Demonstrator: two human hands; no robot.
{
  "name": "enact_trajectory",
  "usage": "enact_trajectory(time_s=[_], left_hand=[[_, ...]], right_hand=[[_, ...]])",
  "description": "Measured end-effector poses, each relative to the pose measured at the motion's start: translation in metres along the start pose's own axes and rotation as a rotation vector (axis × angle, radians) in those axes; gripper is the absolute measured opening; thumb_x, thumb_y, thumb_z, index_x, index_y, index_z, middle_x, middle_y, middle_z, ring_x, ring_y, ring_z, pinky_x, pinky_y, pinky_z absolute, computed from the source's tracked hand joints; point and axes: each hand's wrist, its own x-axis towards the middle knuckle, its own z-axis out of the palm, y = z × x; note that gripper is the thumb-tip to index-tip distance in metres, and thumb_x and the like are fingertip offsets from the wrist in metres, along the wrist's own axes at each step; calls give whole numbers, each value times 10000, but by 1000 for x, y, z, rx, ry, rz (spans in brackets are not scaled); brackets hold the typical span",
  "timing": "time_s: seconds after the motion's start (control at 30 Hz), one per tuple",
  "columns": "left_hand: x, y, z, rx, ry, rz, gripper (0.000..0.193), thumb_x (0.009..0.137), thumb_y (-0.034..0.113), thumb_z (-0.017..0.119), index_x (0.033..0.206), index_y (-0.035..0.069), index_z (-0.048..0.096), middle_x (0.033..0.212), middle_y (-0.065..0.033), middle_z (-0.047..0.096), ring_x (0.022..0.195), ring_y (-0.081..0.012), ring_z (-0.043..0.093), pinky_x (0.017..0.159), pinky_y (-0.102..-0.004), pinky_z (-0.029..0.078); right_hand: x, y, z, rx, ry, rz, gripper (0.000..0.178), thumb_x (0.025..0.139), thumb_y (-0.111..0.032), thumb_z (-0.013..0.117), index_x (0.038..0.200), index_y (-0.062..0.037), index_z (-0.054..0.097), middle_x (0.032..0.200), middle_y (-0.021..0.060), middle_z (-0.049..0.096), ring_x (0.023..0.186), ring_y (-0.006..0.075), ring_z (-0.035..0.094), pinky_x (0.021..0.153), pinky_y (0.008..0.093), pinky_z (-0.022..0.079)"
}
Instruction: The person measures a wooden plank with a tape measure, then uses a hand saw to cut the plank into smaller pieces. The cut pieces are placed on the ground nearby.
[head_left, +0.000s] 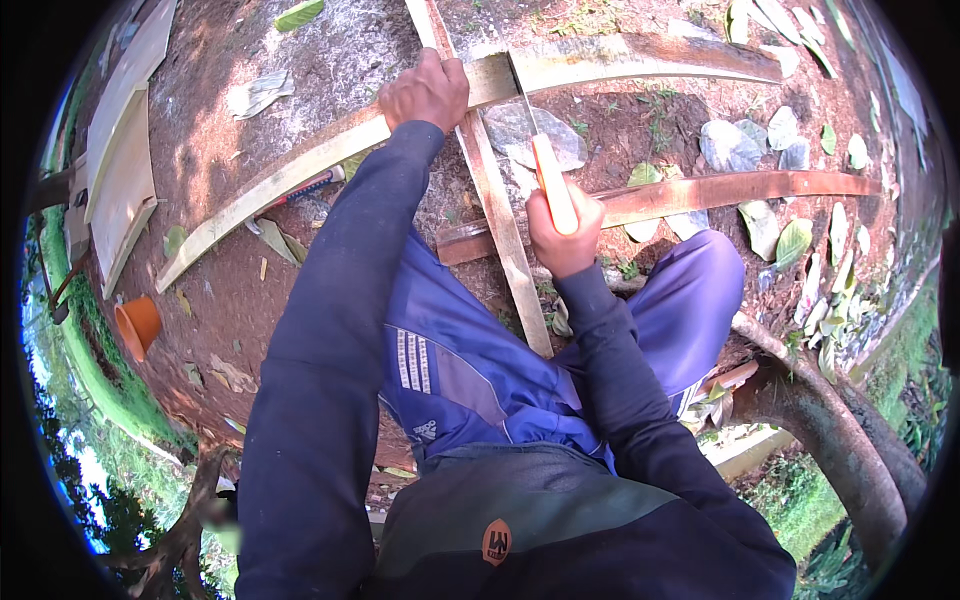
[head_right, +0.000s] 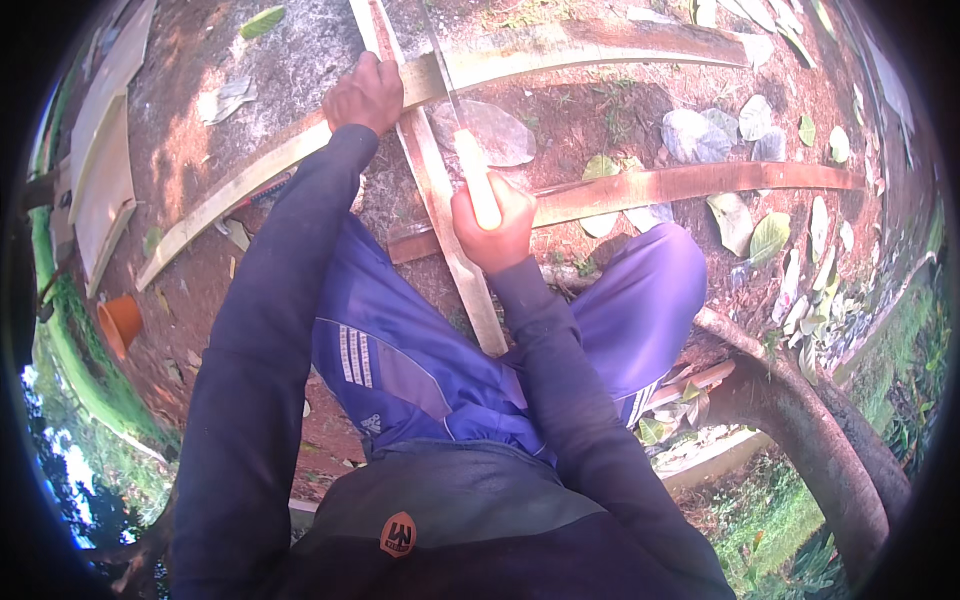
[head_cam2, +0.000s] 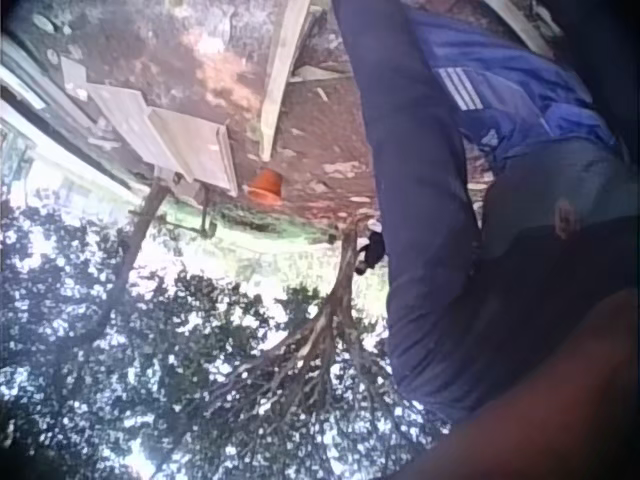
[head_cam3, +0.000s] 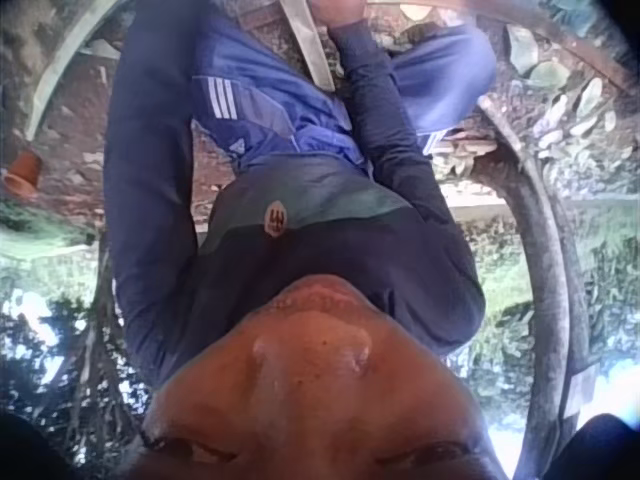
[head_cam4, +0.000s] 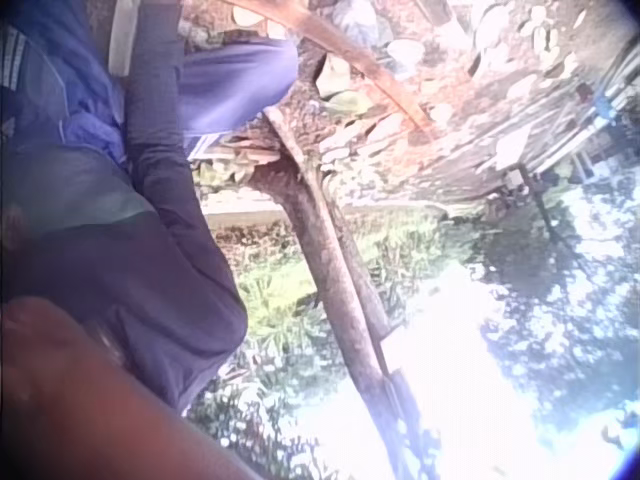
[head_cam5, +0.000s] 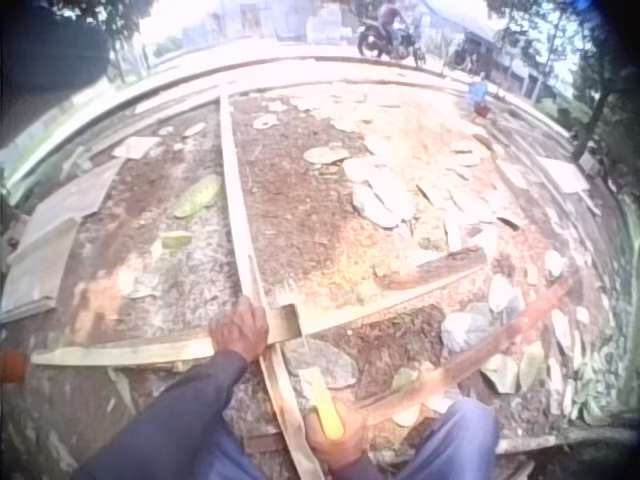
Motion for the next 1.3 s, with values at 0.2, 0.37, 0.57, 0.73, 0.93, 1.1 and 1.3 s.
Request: enact_trajectory(time_s=[0.2, 0.37, 0.57, 0.73, 0.93, 1.1, 1.3], left_hand=[[0, -1, -12, -59, -24, -43, 448, 1005, 365, 350, 1072, 41, 652, 853, -195, 671, 856, -357, 660, 940, -525, 460], [-4, -7, -8, -21, -40, -40, 474, 1024, 354, 319, 1136, 24, 641, 702, -100, 668, 705, -256, 652, 975, -496, 421], [0, 3, -4, -20, 32, 0, 469, 1012, 365, 339, 1105, 24, 648, 825, -194, 726, 815, -308, 702, 967, -490, 431], [-2, -7, -6, -38, 3, -68, 436, 988, 389, 376, 1054, 60, 655, 992, -279, 729, 980, -457, 698, 937, -540, 479], [-1, -3, 2, 8, 23, -42, 453, 1012, 352, 346, 1087, 40, 666, 751, -148, 706, 775, -281, 701, 924, -482, 462], [-4, 8, -5, -27, -29, -83, 428, 992, 376, 383, 1058, 59, 664, 954, -228, 716, 953, -399, 684, 938, -511, 475], [-3, -6, -6, -17, -16, -68, 429, 1010, 335, 341, 1095, 53, 653, 700, -109, 663, 708, -261, 643, 926, -472, 426]], right_hand=[[-53, 10, -24, -191, -93, -71, 73, 797, -14, 689, 772, -3, 621, 583, 147, 567, 474, 292, 596, 478, 386, 461], [-127, -1, -63, -173, -130, 49, 54, 768, 13, 674, 808, 40, 648, 651, 176, 615, 532, 325, 647, 523, 399, 518], [44, 6, 36, -71, 81, -92, 187, 823, -27, 671, 690, -19, 539, 568, 156, 561, 480, 366, 580, 483, 422, 442], [-94, 19, -44, -171, -145, 34, 85, 790, 11, 669, 870, 38, 674, 701, 194, 661, 584, 340, 682, 568, 400, 535], [-3, 22, -14, -403, -115, -453, 87, 801, 3, 655, 730, 9, 605, 632, 158, 609, 518, 328, 620, 497, 395, 480], [60, -8, 26, -7, 46, 5, 161, 811, -114, 694, 733, -8, 601, 633, 183, 607, 558, 387, 625, 552, 441, 496], [-112, -72, -81, -158, -91, 179, 97, 783, 1, 676, 871, 42, 689, 618, 176, 622, 519, 313, 661, 525, 392, 522]])
